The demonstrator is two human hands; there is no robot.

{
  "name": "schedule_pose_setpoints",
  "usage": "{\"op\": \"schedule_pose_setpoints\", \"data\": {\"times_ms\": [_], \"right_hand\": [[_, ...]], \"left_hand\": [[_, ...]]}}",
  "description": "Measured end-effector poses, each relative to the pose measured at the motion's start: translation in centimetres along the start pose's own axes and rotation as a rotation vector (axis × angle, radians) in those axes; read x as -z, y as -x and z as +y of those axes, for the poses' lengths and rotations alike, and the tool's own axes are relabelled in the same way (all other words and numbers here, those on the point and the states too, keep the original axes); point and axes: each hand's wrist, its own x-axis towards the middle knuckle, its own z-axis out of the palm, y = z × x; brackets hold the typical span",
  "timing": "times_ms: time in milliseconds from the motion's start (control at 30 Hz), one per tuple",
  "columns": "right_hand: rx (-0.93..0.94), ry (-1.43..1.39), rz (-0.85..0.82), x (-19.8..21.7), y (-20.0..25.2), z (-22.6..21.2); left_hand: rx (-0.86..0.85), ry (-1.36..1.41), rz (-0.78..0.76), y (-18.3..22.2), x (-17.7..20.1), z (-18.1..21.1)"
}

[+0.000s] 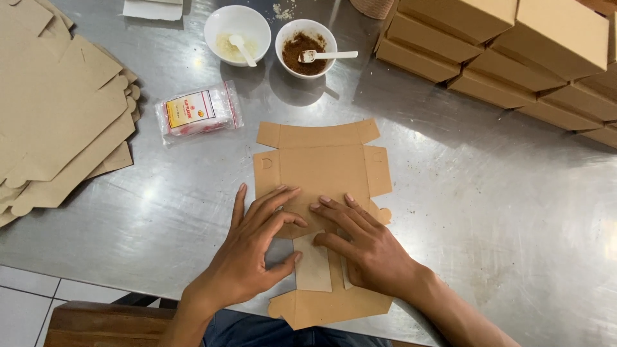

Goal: Assembling a cardboard takeout box by folding along pre-scored lines and tucking in tabs.

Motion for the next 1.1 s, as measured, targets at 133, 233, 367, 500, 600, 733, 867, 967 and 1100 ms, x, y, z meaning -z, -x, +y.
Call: {"op": "schedule_pose_setpoints", "data": {"times_ms": [133,233,367,500,600,733,867,967,1100], "right_hand": [[0.004,0.003,-0.004,-0.1,0.0,0.0],[-0.001,0.005,0.003,-0.2,0.1,0.0],[0.000,0.010,-0.003,-0.1,0.1,0.1],[0.003,0.009,0.000,-0.2,0.1,0.1],[0.000,0.012,-0.001,-0.2,0.1,0.2],[-0.004,0.019,-0.004,-0.2,0.0,0.1],[0.003,0.016,-0.007,-0.1,0.0,0.1],[0.002,0.015,-0.014,-0.1,0.0,0.1],[0.006,0.002,-0.009,-0.1,0.1,0.2]], "left_hand": [[0.001,-0.011,0.036,-0.1,-0.1,0.0],[-0.022,-0.035,0.047,0.0,-0.1,0.0],[-0.046,-0.048,-0.011,-0.1,0.3,0.0],[-0.055,-0.040,-0.106,-0.1,0.6,-0.2],[-0.075,-0.043,-0.109,-0.1,0.8,-0.2],[-0.098,-0.054,-0.120,-0.1,0.7,-0.4],[-0.096,-0.048,-0.129,-0.1,0.8,-0.4],[-0.099,-0.052,-0.133,-0.1,0.9,-0.3],[-0.090,-0.036,-0.124,-0.1,0.9,-0.2]]}}
